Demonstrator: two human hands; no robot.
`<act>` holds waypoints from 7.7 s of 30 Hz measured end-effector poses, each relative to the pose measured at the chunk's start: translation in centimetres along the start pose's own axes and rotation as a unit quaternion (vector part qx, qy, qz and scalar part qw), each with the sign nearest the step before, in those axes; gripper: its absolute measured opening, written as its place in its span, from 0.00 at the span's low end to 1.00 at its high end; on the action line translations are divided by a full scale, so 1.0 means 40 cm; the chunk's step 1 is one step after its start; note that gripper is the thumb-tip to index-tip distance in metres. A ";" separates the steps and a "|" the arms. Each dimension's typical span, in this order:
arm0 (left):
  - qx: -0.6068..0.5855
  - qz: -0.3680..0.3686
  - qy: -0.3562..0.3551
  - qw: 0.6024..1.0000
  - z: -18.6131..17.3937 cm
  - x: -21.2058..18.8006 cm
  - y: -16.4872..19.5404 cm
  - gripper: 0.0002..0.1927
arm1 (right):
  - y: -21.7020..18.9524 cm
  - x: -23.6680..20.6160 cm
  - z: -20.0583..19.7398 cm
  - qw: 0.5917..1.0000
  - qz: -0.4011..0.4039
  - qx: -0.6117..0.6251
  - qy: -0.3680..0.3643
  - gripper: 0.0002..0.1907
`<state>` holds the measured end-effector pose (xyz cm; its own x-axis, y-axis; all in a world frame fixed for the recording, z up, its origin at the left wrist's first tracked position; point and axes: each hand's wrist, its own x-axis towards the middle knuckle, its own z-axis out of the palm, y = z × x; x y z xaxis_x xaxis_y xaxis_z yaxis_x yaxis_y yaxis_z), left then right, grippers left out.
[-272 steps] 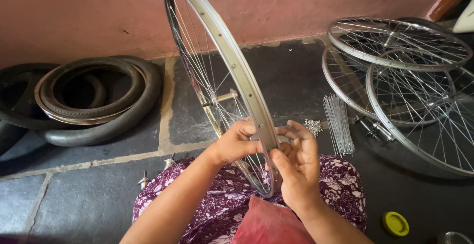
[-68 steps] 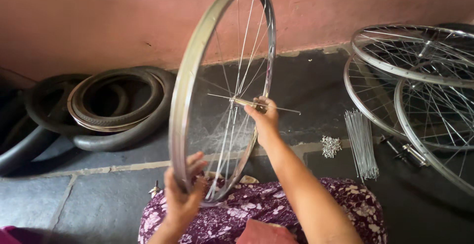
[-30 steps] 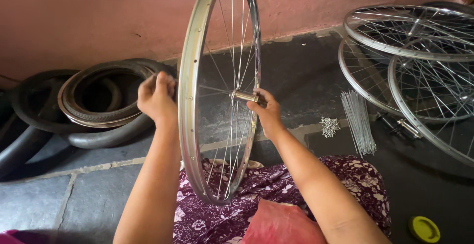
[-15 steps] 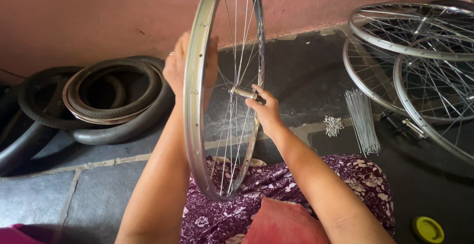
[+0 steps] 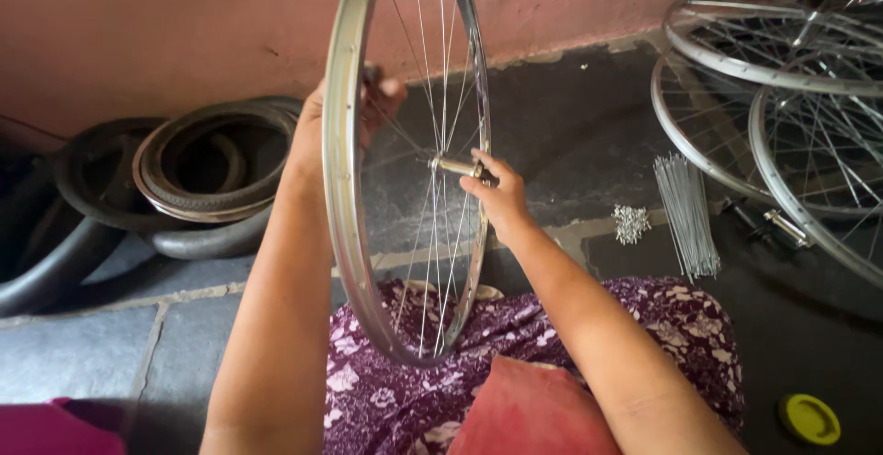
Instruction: The person inserts bicycle spokes into a wheel rim and hub, threading them through holes and securing them with nuts. The person repeatedly picks up spokes and nuts from the floor, inserts each spoke, and tightens the nut by hand.
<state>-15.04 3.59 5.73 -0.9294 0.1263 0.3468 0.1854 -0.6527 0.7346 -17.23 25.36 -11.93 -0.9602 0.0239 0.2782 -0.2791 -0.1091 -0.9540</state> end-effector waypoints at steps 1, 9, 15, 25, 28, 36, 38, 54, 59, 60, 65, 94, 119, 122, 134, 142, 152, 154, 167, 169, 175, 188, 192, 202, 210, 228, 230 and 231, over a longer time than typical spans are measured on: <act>0.114 0.032 0.016 0.993 0.002 -0.029 0.005 0.08 | 0.001 0.000 -0.001 1.000 0.000 0.009 0.000 0.30; 0.414 0.062 0.035 0.907 -0.019 -0.356 -0.031 0.12 | 0.017 0.007 -0.021 0.989 -0.117 -0.091 0.018 0.25; 0.366 0.008 0.026 0.930 0.008 -0.417 -0.026 0.18 | 0.030 0.001 -0.018 0.887 -0.318 -0.317 0.108 0.13; 0.446 0.136 0.133 0.875 0.086 -0.546 -0.191 0.42 | 0.049 0.022 -0.058 0.948 -0.254 -0.174 0.081 0.06; 0.384 0.080 0.196 0.899 0.033 -0.539 -0.189 0.26 | 0.056 0.021 -0.065 0.966 -0.220 -0.115 0.071 0.07; 0.304 -0.017 0.089 0.948 0.027 -0.504 -0.131 0.34 | 0.056 0.025 -0.080 0.933 -0.289 -0.204 0.064 0.09; 0.284 -0.002 0.071 0.956 0.043 -0.495 -0.132 0.35 | 0.057 0.026 -0.085 0.933 -0.275 -0.224 0.059 0.09; 0.278 -0.042 0.014 0.960 0.080 -0.414 -0.027 0.13 | -0.004 -0.031 -0.107 0.870 -0.367 -0.319 0.079 0.26; 0.268 -0.063 0.008 0.961 0.131 -0.310 0.061 0.13 | 0.091 -0.055 -0.232 0.893 -0.247 -0.365 0.090 0.23; 0.269 -0.068 0.018 0.961 0.143 -0.292 0.072 0.14 | 0.120 -0.052 -0.281 0.900 -0.198 -0.381 0.081 0.21; 0.280 -0.106 0.050 0.953 0.187 -0.214 0.095 0.11 | 0.228 -0.059 -0.582 0.845 0.127 -0.517 0.048 0.16; 0.323 -0.128 0.037 0.937 0.133 -0.053 0.112 0.09 | 0.168 -0.039 -0.606 0.777 0.227 -0.580 0.092 0.19; 0.277 0.064 -0.167 0.944 0.227 -0.294 -0.199 0.13 | -0.222 -0.512 -0.252 0.984 -0.052 0.033 -0.167 0.05; 0.314 0.042 -0.179 0.932 0.195 -0.246 -0.240 0.09 | -0.210 -0.507 -0.257 0.983 -0.060 0.035 -0.172 0.05; 0.262 0.125 -0.267 0.919 0.181 -0.171 -0.303 0.05 | -0.209 -0.498 -0.293 0.980 -0.058 0.069 -0.179 0.05; 0.146 0.012 -0.206 0.968 0.167 -0.181 -0.349 0.07 | -0.268 -0.485 -0.281 0.978 -0.040 0.044 -0.202 0.05; -0.004 -0.017 -0.170 0.985 0.163 -0.186 -0.368 0.07 | -0.475 -0.430 -0.284 0.972 -0.183 -0.144 0.045 0.09; -0.008 0.001 -0.178 0.984 0.171 -0.184 -0.367 0.07 | -0.509 -0.411 -0.251 0.950 -0.238 -0.194 0.062 0.10; 0.005 -0.024 -0.174 0.984 0.171 -0.181 -0.372 0.06 | -0.604 -0.344 -0.120 0.806 -0.405 -0.426 0.067 0.14; 0.000 -0.027 -0.176 0.984 0.172 -0.181 -0.374 0.06 | -0.605 -0.342 -0.113 0.787 -0.414 -0.452 0.067 0.14; 0.004 -0.017 -0.168 0.986 0.183 -0.184 -0.374 0.06 | -0.601 -0.341 -0.107 0.769 -0.426 -0.468 0.086 0.12; 0.011 0.000 -0.150 0.989 0.194 -0.190 -0.371 0.07 | -0.593 -0.342 -0.108 0.757 -0.442 -0.473 0.086 0.10; 0.031 0.004 -0.148 0.988 0.195 -0.192 -0.368 0.08 | -0.594 -0.341 -0.112 0.752 -0.447 -0.478 0.074 0.11; 0.051 -0.013 -0.157 0.986 0.173 -0.183 -0.379 0.08 | -0.584 -0.350 -0.110 0.733 -0.465 -0.493 0.050 0.11; 0.006 -0.096 -0.220 0.971 0.174 -0.188 -0.388 0.13 | -0.571 -0.366 -0.137 0.732 -0.454 -0.503 0.077 0.13; 0.046 -0.072 -0.236 0.968 0.188 -0.220 -0.363 0.10 | -0.284 -0.502 -0.206 0.906 -0.354 -0.231 -0.027 0.38; 0.119 -0.045 -0.241 0.962 0.181 -0.222 -0.368 0.09 | -0.234 -0.528 -0.212 0.937 -0.294 -0.184 -0.038 0.37; 0.155 -0.031 -0.243 0.957 0.179 -0.222 -0.371 0.09 | -0.215 -0.535 -0.218 0.950 -0.263 -0.160 -0.043 0.37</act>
<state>-7.25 17.50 -4.07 -0.6982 0.5390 0.4712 0.2904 -0.3883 0.8746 5.66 34.44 -10.66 -0.6864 -0.0918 0.7215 -0.7221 0.2040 -0.6610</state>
